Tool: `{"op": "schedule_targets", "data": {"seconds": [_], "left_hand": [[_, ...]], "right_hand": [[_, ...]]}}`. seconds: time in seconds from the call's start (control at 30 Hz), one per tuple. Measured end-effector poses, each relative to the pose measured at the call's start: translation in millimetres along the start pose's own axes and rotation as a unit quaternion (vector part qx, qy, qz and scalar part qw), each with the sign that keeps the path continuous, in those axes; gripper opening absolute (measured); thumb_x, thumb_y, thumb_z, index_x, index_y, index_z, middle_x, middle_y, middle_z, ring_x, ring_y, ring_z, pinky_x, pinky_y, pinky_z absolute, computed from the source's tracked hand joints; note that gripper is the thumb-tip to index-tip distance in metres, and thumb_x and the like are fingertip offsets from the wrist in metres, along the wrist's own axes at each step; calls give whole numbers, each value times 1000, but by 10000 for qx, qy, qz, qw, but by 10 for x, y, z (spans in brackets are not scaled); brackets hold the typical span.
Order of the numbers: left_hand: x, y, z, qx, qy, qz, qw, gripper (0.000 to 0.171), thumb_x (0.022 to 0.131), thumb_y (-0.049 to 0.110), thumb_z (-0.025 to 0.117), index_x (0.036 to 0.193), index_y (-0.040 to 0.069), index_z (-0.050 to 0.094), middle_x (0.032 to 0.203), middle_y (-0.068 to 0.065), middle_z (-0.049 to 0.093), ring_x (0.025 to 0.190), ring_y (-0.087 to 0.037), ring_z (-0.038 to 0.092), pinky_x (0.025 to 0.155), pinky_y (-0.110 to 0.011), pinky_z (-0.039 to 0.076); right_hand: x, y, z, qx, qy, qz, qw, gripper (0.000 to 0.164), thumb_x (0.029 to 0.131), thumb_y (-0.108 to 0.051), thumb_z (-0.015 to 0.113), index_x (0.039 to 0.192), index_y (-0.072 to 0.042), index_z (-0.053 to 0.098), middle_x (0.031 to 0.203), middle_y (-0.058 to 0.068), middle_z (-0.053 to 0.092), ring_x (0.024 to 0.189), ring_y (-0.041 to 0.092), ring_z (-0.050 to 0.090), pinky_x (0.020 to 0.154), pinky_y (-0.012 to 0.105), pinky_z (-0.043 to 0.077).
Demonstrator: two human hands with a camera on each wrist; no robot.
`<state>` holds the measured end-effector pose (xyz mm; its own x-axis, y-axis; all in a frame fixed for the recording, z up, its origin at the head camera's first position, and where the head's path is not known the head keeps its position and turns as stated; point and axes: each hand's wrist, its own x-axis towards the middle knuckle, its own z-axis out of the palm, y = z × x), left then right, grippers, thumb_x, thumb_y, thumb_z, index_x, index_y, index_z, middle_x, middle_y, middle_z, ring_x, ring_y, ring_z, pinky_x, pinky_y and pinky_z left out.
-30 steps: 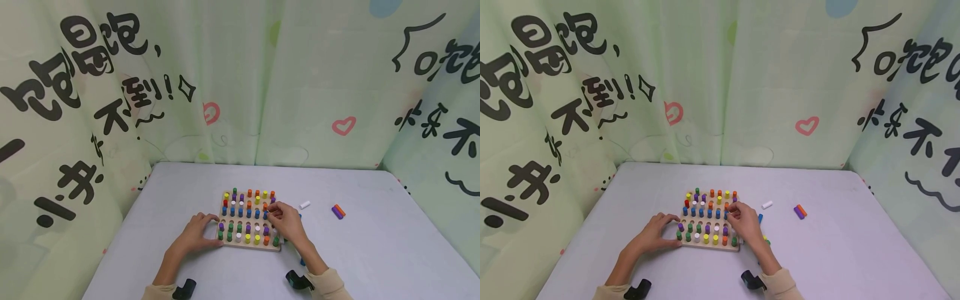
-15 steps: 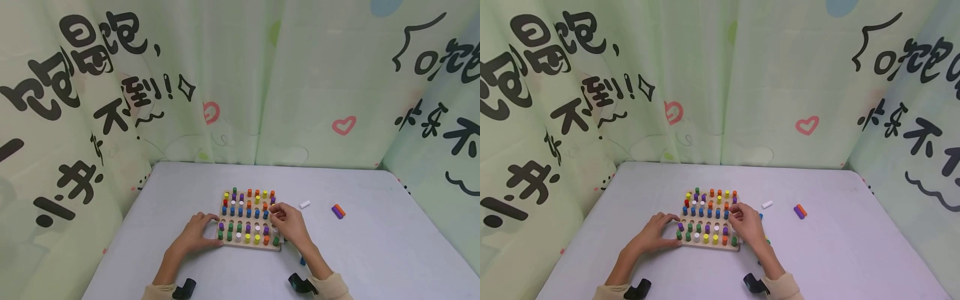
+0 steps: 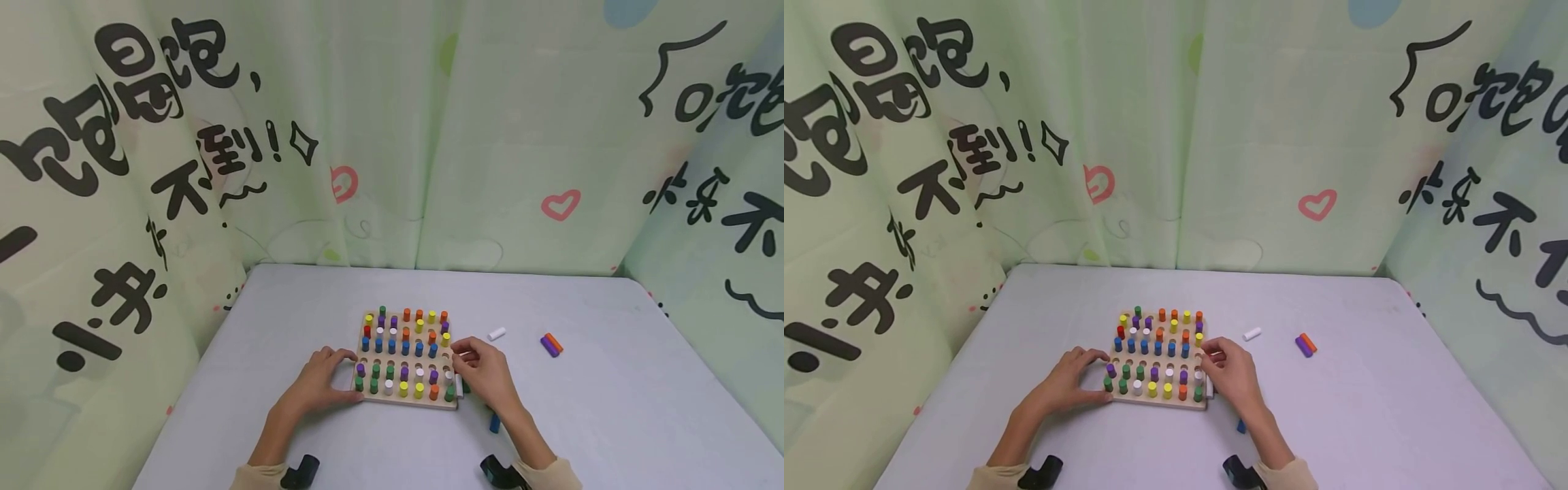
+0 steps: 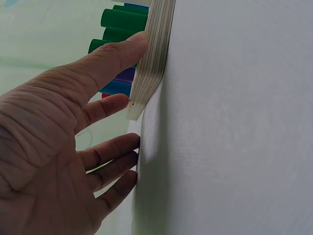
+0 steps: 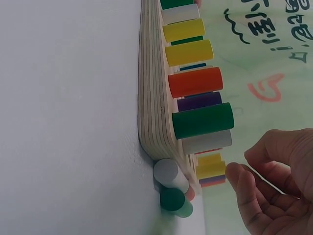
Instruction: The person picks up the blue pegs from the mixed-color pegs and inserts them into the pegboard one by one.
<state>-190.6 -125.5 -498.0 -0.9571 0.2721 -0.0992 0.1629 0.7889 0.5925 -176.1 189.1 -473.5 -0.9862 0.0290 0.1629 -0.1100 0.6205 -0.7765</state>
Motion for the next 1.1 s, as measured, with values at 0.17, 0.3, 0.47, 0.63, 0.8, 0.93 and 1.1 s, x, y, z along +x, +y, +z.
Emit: {"op": "schedule_targets", "data": {"seconds": [0.17,0.3,0.47,0.63,0.8,0.93,1.1], "left_hand": [[0,11,-4,-29,1,-42,10000,66,74,45,91,129,25,62,114,-4,56,111,-25,50,98,-52,50],[-3,8,-2,-20,6,-18,10000,66,74,46,91,129,25,62,114,-4,56,111,-25,50,98,-52,50],[-14,-5,-4,2,8,33,10000,65,74,45,91,128,24,62,112,-4,56,110,-26,50,97,-52,50],[-14,-9,-9,8,14,25,10000,65,74,45,91,128,24,62,112,-4,56,109,-26,50,96,-52,50],[-10,-12,-13,9,34,36,10000,65,74,45,91,128,24,62,112,-4,56,109,-25,50,97,-52,50],[-5,-16,-13,-17,35,64,10000,65,74,45,91,128,25,62,113,-4,56,109,-25,50,97,-52,50],[4,-29,4,1,47,124,9999,65,73,45,91,127,24,62,111,-4,55,106,-24,50,95,-51,50]], "right_hand": [[-17,24,-16,-144,12,187,9997,19,92,-6,73,110,-2,71,100,9,72,86,19,68,76,28,59],[-34,54,-39,-193,0,297,9994,19,92,-7,73,110,-1,71,100,10,72,86,20,68,78,30,59],[-54,97,-84,-265,31,310,9992,20,92,-6,71,111,-1,71,102,11,72,87,21,67,77,25,57],[-48,145,-125,-349,55,339,9988,20,94,-7,71,112,-1,70,102,10,72,88,20,66,74,16,52],[-43,185,-167,-454,68,384,9982,21,94,-9,72,113,0,70,102,10,72,88,21,66,75,15,51],[-52,223,-196,-569,114,481,9972,23,93,-10,73,113,-1,69,102,11,71,90,23,66,76,18,53],[-70,271,-229,-667,190,599,9958,24,93,-11,74,113,0,69,104,13,71,91,25,67,75,22,55]]}}
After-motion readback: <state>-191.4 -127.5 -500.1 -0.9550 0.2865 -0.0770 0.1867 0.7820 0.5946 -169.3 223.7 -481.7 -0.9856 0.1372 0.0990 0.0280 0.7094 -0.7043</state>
